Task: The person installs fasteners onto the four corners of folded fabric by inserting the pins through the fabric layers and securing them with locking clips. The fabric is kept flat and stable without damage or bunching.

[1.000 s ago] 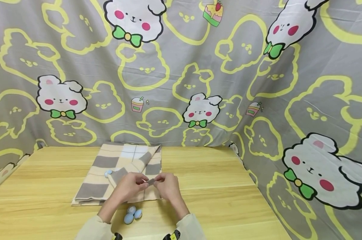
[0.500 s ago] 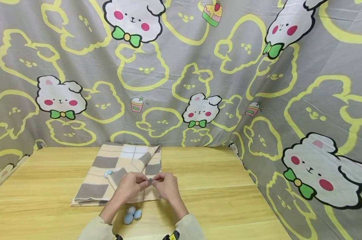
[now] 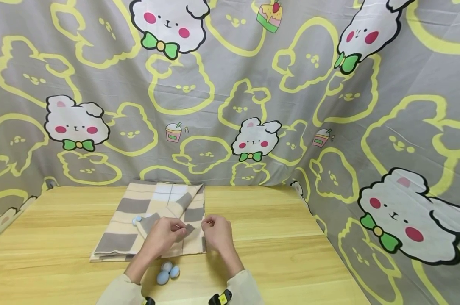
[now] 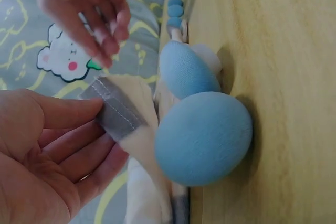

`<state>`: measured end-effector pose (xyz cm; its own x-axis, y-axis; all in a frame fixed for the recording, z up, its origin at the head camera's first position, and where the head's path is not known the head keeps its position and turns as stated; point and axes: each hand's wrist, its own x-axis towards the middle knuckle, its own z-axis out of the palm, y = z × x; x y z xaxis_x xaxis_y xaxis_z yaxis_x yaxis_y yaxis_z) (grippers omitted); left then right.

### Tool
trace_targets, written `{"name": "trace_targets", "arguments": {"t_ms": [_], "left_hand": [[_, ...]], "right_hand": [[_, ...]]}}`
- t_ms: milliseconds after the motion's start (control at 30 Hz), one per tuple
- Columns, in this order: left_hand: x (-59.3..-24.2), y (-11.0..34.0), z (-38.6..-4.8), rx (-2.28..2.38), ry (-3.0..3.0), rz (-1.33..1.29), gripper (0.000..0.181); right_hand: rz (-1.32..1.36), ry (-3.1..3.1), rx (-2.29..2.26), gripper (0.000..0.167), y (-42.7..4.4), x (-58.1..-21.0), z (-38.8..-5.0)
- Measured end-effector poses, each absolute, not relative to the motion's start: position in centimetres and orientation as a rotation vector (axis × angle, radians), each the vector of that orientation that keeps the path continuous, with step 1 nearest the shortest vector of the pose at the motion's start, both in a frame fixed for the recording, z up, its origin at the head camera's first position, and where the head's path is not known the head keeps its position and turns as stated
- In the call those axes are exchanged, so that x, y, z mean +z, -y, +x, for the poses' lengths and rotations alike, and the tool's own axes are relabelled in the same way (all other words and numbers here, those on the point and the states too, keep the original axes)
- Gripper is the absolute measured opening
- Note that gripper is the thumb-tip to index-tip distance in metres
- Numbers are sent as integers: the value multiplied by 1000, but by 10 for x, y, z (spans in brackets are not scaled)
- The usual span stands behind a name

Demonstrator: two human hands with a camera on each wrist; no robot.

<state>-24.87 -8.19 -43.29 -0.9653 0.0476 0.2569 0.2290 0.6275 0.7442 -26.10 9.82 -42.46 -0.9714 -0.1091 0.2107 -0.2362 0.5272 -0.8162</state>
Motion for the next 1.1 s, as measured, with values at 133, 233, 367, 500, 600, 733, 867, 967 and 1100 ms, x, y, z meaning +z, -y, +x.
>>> {"name": "trace_targets", "arguments": {"t_ms": [133,233,367,500,600,733,867,967,1100], "left_hand": [[-432,84,-248,-1273,2636,-209,10],[-431,87,-248,-1288,2632,-195,9],[-431,89,-249,-1301,2628,-173,5],[-432,90,-249,-1297,2619,-167,3],[-432,90,-249,-1291,2615,-167,3],[-431,90,-249,-1282,2615,-168,4],[-431,90,-250,-1277,2619,-166,5],[-431,90,-250,-1274,2624,-159,5],[-431,90,-250,-1274,2625,-154,4]], "right_hand": [[241,2690,1376,11,-110,-424,-264],[202,2753,1301,10,-121,-424,-266],[156,2835,1153,16,-132,-427,-267],[126,2927,1065,37,-136,-429,-267],[98,3007,1038,48,-137,-430,-265],[44,3075,1002,46,-136,-432,-264],[11,3097,992,32,-135,-435,-263],[9,3102,993,20,-135,-436,-263],[6,3100,1021,5,-136,-439,-264]]}}
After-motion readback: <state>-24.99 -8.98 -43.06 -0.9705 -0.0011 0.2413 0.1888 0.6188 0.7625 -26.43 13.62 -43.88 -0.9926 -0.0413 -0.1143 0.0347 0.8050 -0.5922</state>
